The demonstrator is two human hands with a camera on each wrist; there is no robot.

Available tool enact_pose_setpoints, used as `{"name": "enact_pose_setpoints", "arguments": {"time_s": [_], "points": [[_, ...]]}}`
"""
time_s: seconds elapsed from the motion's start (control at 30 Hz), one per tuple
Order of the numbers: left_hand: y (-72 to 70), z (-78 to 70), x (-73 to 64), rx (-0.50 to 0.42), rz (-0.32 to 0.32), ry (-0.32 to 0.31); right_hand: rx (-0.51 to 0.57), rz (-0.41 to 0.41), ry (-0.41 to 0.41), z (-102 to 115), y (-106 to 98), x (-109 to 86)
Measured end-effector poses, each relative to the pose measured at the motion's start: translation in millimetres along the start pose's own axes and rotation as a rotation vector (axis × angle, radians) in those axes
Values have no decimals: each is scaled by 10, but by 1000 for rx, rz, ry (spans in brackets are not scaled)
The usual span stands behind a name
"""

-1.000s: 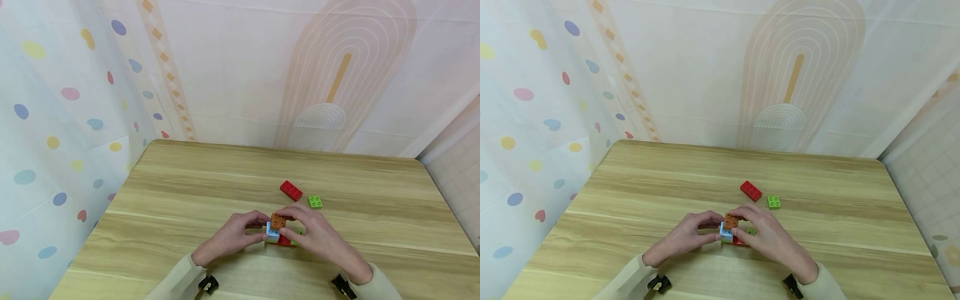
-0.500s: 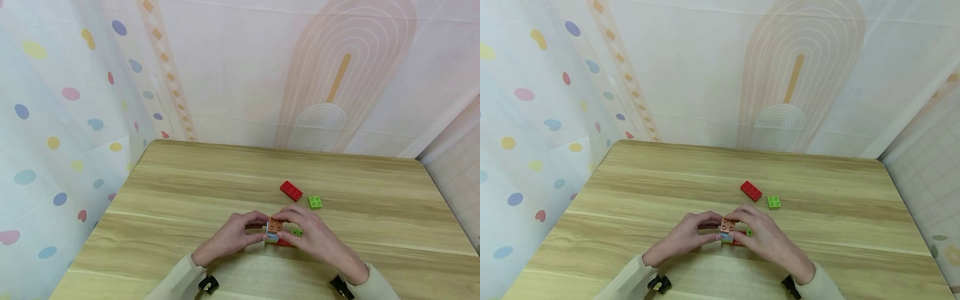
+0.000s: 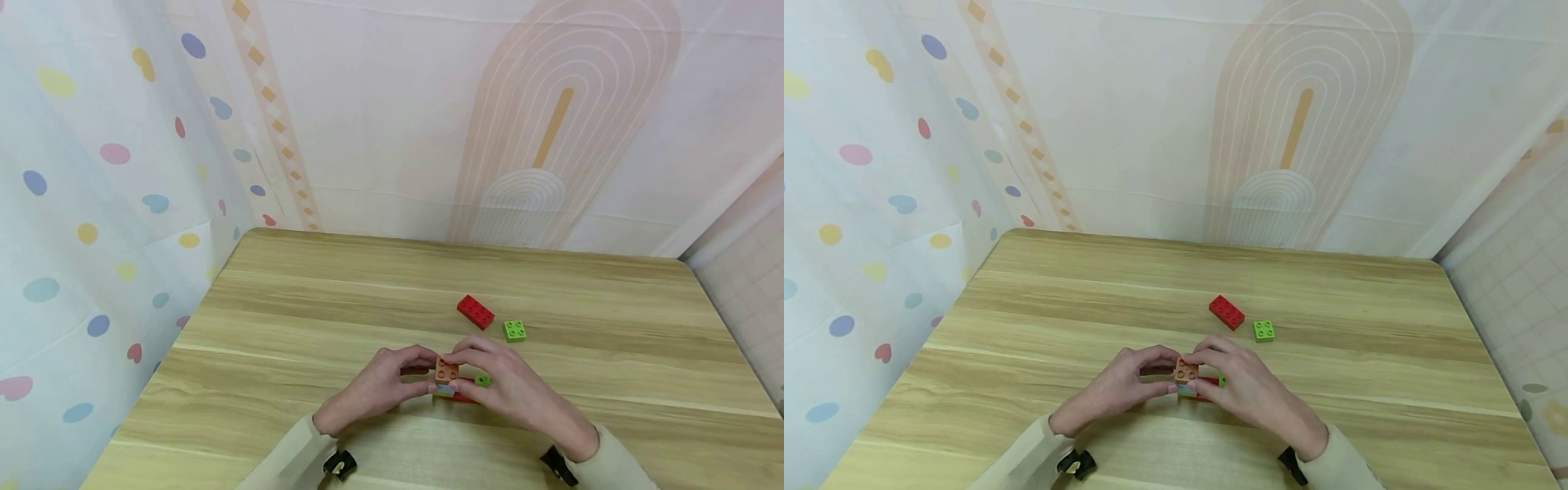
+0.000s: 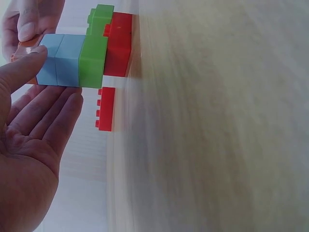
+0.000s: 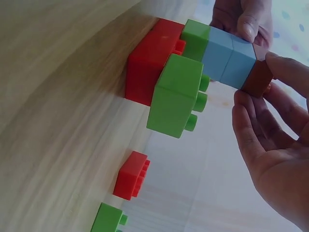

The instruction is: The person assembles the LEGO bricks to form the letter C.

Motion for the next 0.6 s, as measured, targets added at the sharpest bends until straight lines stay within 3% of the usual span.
{"name": "enact_pose_setpoints", "arguments": {"time_s": [0.37, 0.43, 0.6], "points": [[-6, -4, 48, 11, 25, 2, -57, -53, -66, -14, -7, 14], [-13, -7, 46, 25, 34, -6, -83, -40, -23, -8, -3, -1], [-13, -16, 40, 48, 57, 1, -143, 29, 173, 4, -56, -64]]}}
Point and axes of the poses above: each hand's wrist, its own x-axis towards the middle knuckle, its own y-axis out of the palm, z = x × y, the point moved 1 cm from there along x, towards the middle knuckle, and after that the axes turned 11 degrees about y, right-handed, at the moved point
